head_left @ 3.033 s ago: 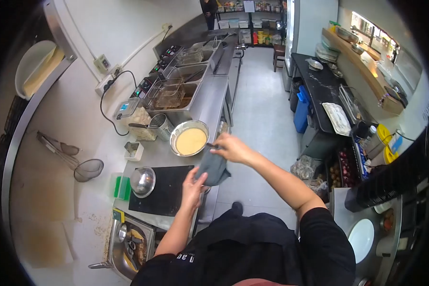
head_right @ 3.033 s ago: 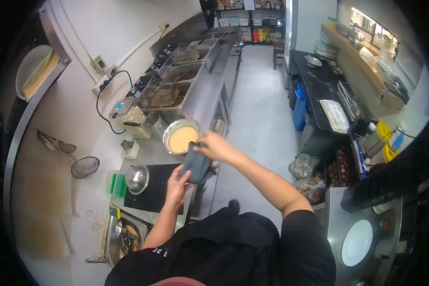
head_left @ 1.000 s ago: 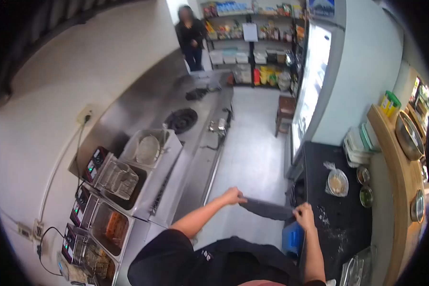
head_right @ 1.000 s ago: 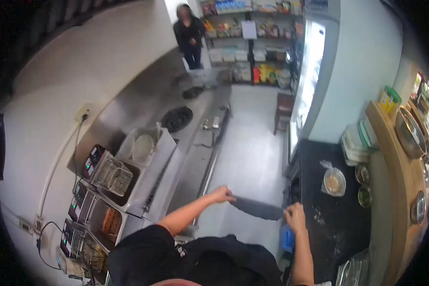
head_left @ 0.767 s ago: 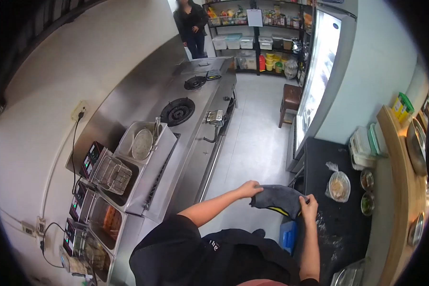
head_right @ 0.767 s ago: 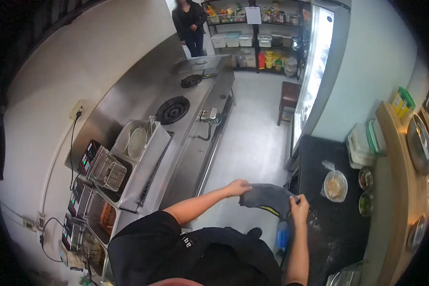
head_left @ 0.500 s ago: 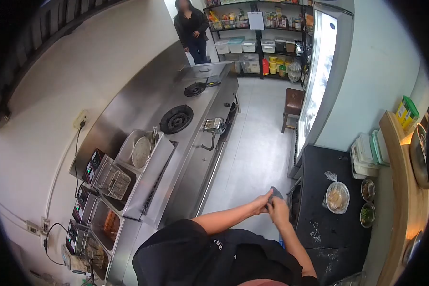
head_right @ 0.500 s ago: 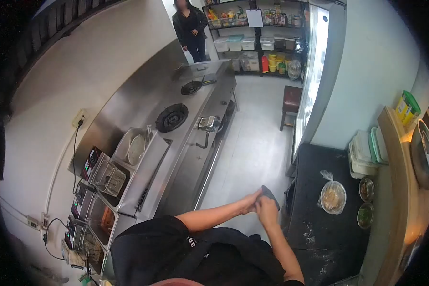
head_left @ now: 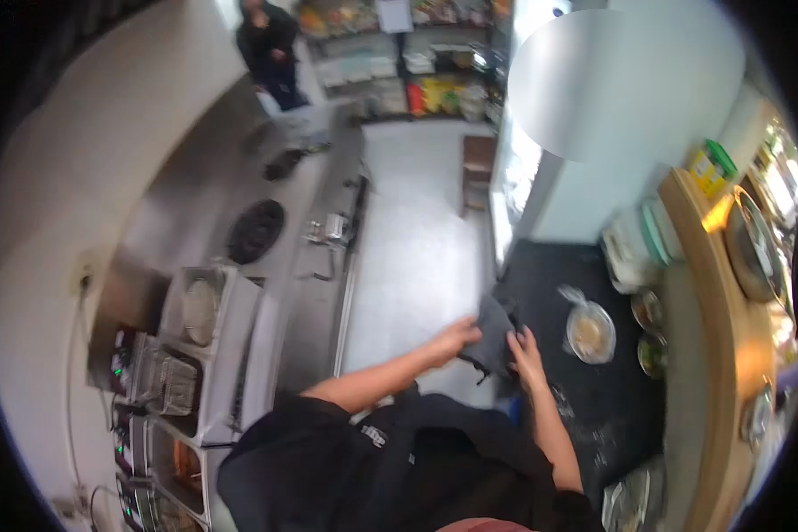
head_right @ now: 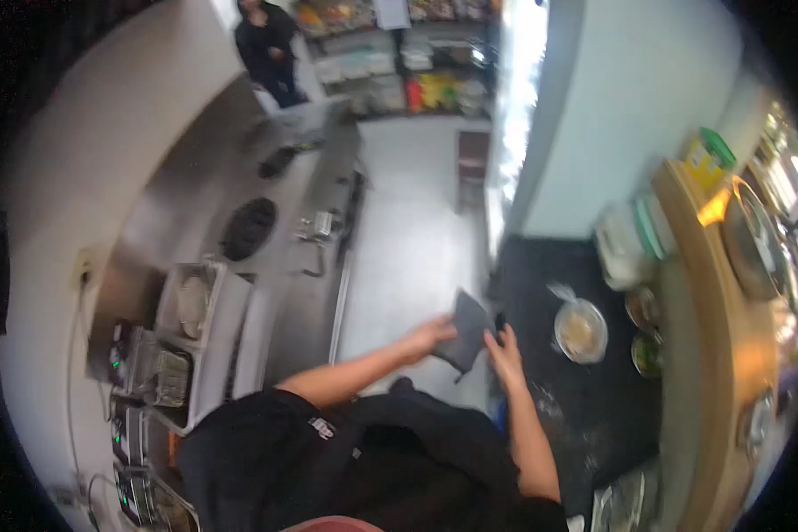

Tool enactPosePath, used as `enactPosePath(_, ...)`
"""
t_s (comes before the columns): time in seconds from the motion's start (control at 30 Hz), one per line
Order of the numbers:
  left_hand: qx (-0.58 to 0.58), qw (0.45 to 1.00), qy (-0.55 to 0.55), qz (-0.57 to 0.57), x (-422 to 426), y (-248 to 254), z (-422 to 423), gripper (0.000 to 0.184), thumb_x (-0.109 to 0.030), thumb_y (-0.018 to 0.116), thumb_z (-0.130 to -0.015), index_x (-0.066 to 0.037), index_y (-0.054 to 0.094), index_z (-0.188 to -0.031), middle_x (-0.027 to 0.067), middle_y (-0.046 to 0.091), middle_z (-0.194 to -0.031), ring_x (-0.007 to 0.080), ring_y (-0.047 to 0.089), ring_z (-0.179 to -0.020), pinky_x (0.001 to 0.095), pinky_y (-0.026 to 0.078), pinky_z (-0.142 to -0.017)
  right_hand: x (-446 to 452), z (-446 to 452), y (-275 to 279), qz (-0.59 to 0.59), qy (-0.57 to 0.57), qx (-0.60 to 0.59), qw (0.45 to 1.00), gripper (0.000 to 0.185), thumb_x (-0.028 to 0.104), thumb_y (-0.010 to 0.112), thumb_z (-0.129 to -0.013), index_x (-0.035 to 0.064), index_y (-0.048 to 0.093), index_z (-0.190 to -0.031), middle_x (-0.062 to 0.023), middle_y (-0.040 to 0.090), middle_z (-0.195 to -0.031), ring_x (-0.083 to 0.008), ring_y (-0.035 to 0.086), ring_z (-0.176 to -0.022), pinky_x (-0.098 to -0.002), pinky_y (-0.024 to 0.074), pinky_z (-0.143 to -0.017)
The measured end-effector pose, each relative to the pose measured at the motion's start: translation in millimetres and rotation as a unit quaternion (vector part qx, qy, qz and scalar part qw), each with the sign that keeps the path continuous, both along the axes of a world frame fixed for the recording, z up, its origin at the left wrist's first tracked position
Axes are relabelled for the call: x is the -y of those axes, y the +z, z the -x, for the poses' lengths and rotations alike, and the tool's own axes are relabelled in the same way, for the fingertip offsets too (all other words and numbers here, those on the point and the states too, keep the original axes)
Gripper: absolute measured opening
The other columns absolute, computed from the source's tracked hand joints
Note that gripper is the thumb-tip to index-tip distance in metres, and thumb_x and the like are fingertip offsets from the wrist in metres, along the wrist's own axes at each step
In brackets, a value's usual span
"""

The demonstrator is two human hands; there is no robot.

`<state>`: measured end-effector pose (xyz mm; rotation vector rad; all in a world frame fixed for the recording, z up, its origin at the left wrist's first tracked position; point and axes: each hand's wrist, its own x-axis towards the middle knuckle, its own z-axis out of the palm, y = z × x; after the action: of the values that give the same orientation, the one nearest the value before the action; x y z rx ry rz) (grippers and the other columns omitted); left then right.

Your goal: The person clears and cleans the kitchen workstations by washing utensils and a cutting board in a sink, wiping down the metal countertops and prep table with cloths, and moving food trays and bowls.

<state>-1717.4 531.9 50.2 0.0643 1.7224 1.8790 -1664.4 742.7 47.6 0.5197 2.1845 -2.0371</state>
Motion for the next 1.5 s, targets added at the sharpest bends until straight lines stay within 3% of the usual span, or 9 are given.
enactPosePath(0.1,0.031,0.991,-0.031,-0.128,7,65,-10,0.052,-0.023,0.049,-0.093,0.0,0.031,-0.137,0.0191,0.045,-0.13,0.0242,0.043,-0.119,0.0357,0.035,-0.101,20,-8,51,0.443,0.025,0.149,0.884,0.062,0.053,0.053,-0.086,0.0061,0.047,-0.126,-0.0128,0.053,-0.124,-0.0283,0.053,-0.111,-0.0437,0.0417,-0.094)
enactPosePath(0.17,-0.331,0.935,-0.05,0.118,24,33,3,0.051,-0.027,0.048,-0.094,0.0,0.034,-0.135,0.0199,0.046,-0.129,0.0273,0.047,-0.116,0.0366,0.038,-0.099,40,-5,54,0.432,-0.013,0.114,0.895,0.062,0.05,0.054,-0.086,0.0041,0.046,-0.127,-0.013,0.052,-0.126,-0.0289,0.051,-0.112,-0.0428,0.0392,-0.097)
enactPosePath(0.33,-0.205,0.924,0.007,0.322,181,-87,-26,0.048,-0.031,0.05,-0.09,0.001,0.047,-0.126,0.0252,0.052,-0.12,0.0353,0.048,-0.115,0.0392,0.037,-0.099,54,39,27,0.324,-0.02,0.056,0.944,0.056,0.027,0.066,-0.082,0.0,0.044,-0.126,-0.0133,0.055,-0.12,-0.0269,0.054,-0.11,-0.0398,0.0422,-0.094)
enactPosePath(0.4,-0.138,0.874,-0.108,0.452,300,-247,-73,0.048,-0.027,0.054,-0.085,0.001,0.049,-0.123,0.0241,0.053,-0.119,0.0367,0.053,-0.109,0.0425,0.043,-0.091,28,36,33,0.089,0.005,0.146,0.985,0.045,0.02,0.068,-0.076,-0.0026,0.053,-0.112,-0.0111,0.06,-0.1,-0.0228,0.057,-0.083,-0.035,0.0452,-0.074)
enactPosePath(0.47,0.051,0.831,-0.166,0.528,369,-234,-143,0.048,-0.027,0.055,-0.085,0.0,0.049,-0.123,0.0241,0.053,-0.119,0.0368,0.053,-0.109,0.0425,0.043,-0.091,11,21,73,-0.089,0.065,0.209,0.972,0.031,0.012,0.063,-0.072,-0.0042,0.061,-0.098,-0.0125,0.061,-0.083,-0.0208,0.055,-0.072,-0.0342,0.0441,-0.064)
enactPosePath(0.6,0.246,0.804,-0.15,0.52,429,-197,-208,0.048,-0.027,0.055,-0.085,0.0,0.049,-0.123,0.0241,0.054,-0.119,0.0369,0.053,-0.109,0.0426,0.043,-0.091,-166,-16,-96,-0.391,0.074,0.321,0.86,0.039,0.026,0.061,-0.076,-0.0096,0.062,-0.093,-0.0316,0.061,-0.092,-0.0394,0.06,-0.097,-0.0425,0.0466,-0.075)
enactPosePath(0.67,0.264,0.813,-0.118,0.506,441,-190,-204,0.047,-0.027,0.055,-0.085,0.0,0.049,-0.123,0.024,0.054,-0.119,0.037,0.053,-0.108,0.0427,0.043,-0.091,-184,-45,-110,-0.548,0.0,0.349,0.76,0.051,0.037,0.07,-0.072,-0.0076,0.063,-0.094,-0.0279,0.062,-0.096,-0.0389,0.061,-0.095,-0.0421,0.0493,-0.077)
enactPosePath(1.1,0.079,0.93,0.036,0.357,359,-171,19,0.047,-0.027,0.055,-0.084,0.0,0.05,-0.123,0.0239,0.054,-0.118,0.0373,0.053,-0.108,0.043,0.044,-0.09,-104,-3,-128,-0.384,0.052,0.359,0.849,0.047,0.033,0.069,-0.074,-0.0029,0.061,-0.103,-0.0212,0.064,-0.098,-0.0318,0.062,-0.092,-0.0398,0.0493,-0.077)
enactPosePath(1.5,0.25,0.865,-0.087,0.426,349,-134,47,0.047,-0.027,0.055,-0.084,-0.001,0.05,-0.122,0.0238,0.054,-0.117,0.0377,0.053,-0.107,0.0434,0.045,-0.089,-43,266,-131,-0.196,0.334,0.273,0.881,0.045,0.03,0.069,-0.077,0.0015,0.06,-0.11,-0.0151,0.065,-0.1,-0.0253,0.063,-0.09,-0.0378,0.0492,-0.077)
